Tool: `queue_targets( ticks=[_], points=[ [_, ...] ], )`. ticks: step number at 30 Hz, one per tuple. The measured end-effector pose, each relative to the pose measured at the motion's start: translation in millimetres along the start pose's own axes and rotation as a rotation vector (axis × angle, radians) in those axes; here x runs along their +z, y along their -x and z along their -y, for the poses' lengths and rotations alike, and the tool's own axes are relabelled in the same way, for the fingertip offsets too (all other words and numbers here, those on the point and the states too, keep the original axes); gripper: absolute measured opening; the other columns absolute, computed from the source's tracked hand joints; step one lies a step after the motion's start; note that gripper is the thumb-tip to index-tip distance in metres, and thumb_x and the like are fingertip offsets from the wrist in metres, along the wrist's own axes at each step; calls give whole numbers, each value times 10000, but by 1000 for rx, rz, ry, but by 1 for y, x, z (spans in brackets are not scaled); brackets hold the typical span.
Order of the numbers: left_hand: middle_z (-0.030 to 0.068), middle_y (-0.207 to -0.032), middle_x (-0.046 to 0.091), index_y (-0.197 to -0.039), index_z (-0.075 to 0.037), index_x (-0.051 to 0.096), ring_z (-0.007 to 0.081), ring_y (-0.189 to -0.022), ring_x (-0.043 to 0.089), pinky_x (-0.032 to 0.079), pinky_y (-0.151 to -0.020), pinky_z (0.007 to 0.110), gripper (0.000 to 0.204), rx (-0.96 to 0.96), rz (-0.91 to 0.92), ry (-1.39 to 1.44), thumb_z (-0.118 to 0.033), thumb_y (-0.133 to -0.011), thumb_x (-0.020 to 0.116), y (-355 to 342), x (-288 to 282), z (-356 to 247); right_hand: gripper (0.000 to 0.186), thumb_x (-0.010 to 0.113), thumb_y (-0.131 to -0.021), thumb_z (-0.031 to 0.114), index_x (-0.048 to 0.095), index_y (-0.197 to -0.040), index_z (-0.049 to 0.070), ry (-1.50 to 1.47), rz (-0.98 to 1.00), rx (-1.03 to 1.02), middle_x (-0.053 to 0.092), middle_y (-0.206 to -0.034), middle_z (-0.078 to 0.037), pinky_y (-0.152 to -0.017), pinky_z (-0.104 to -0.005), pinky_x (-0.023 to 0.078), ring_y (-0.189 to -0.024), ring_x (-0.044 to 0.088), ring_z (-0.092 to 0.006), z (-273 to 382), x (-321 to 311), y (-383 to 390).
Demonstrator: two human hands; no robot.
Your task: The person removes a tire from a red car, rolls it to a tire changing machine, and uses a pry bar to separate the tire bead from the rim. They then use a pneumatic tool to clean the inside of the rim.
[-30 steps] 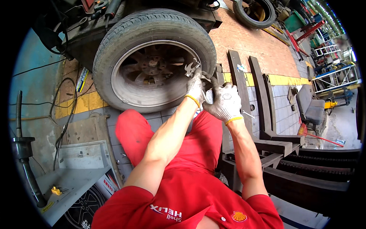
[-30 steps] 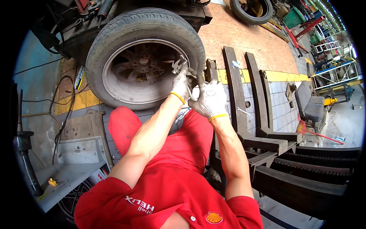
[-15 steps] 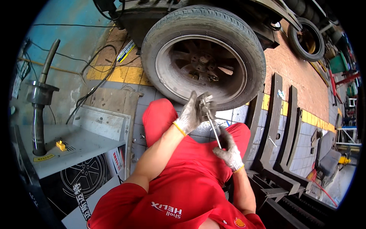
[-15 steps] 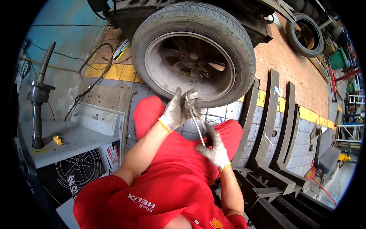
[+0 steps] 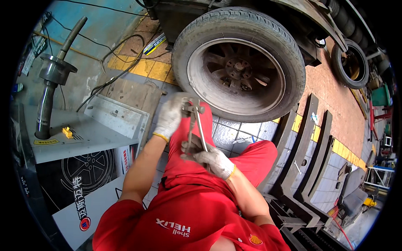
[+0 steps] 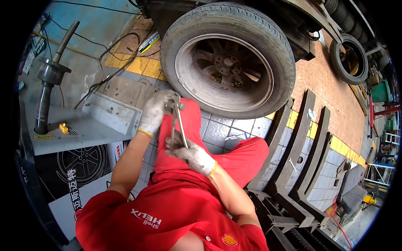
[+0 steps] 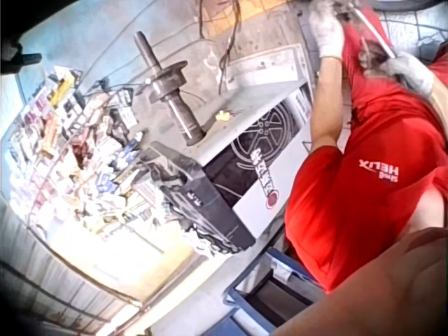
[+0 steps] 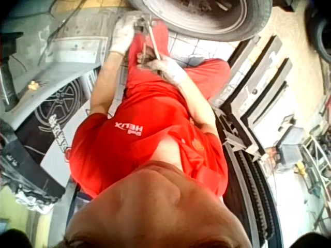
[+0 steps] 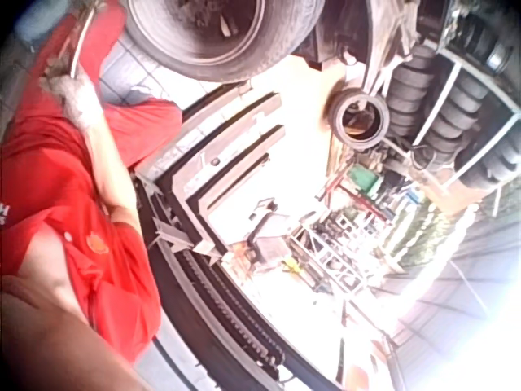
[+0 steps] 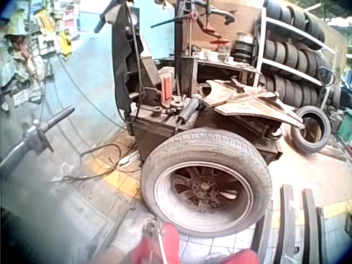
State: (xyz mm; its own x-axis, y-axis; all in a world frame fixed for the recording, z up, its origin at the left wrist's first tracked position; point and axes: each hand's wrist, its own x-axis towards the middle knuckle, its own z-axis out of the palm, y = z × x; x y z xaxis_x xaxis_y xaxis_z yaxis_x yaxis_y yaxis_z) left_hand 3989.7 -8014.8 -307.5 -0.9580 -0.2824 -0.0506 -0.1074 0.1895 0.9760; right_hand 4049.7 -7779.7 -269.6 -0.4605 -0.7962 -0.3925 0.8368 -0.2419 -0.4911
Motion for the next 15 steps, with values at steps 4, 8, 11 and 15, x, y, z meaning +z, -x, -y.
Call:
queue_targets(
  ticks=[4, 8, 11, 15],
  points=[
    [166, -1124, 764, -1175, -7, 718, 275, -1027, 735, 557, -928, 397, 499, -361, -138, -44, -444, -1122, 483, -11, -58, 69, 559, 565, -953, -23, 464, -1503, -11, -250, 37, -95, 639, -1343, -168, -1171, -551, 480, -1271, 632, -325, -16, -4, -46],
    [246, -1200, 693, -1214, 0, 673, 438, -1078, 663, 540, -960, 487, 353, -210, 155, -831, -274, -1081, 497, 35, -98, 200, 428, 525, -912, -101, 554, -1332, -22, -330, -81, -142, 657, -1235, -152, -1117, -523, 552, -1211, 670, -339, -26, -6, -94],
    [249, -1186, 710, -1224, -27, 687, 425, -1113, 694, 538, -951, 468, 375, -787, 284, -403, -331, -1084, 517, 80, -102, 263, 276, 576, -966, -71, 579, -1235, -9, -370, -184, -145, 660, -1176, -139, -1041, -489, 617, -1141, 705, -337, -34, 1, -122],
    [206, -1225, 731, -1219, -71, 713, 369, -1156, 697, 552, -973, 460, 383, -569, 532, -803, -385, -1041, 584, 106, -89, 271, 134, 626, -1063, 86, 569, -1151, 3, -355, -306, -104, 658, -1075, -142, -914, -452, 677, -1009, 740, -327, -45, -14, -166]
  ],
)
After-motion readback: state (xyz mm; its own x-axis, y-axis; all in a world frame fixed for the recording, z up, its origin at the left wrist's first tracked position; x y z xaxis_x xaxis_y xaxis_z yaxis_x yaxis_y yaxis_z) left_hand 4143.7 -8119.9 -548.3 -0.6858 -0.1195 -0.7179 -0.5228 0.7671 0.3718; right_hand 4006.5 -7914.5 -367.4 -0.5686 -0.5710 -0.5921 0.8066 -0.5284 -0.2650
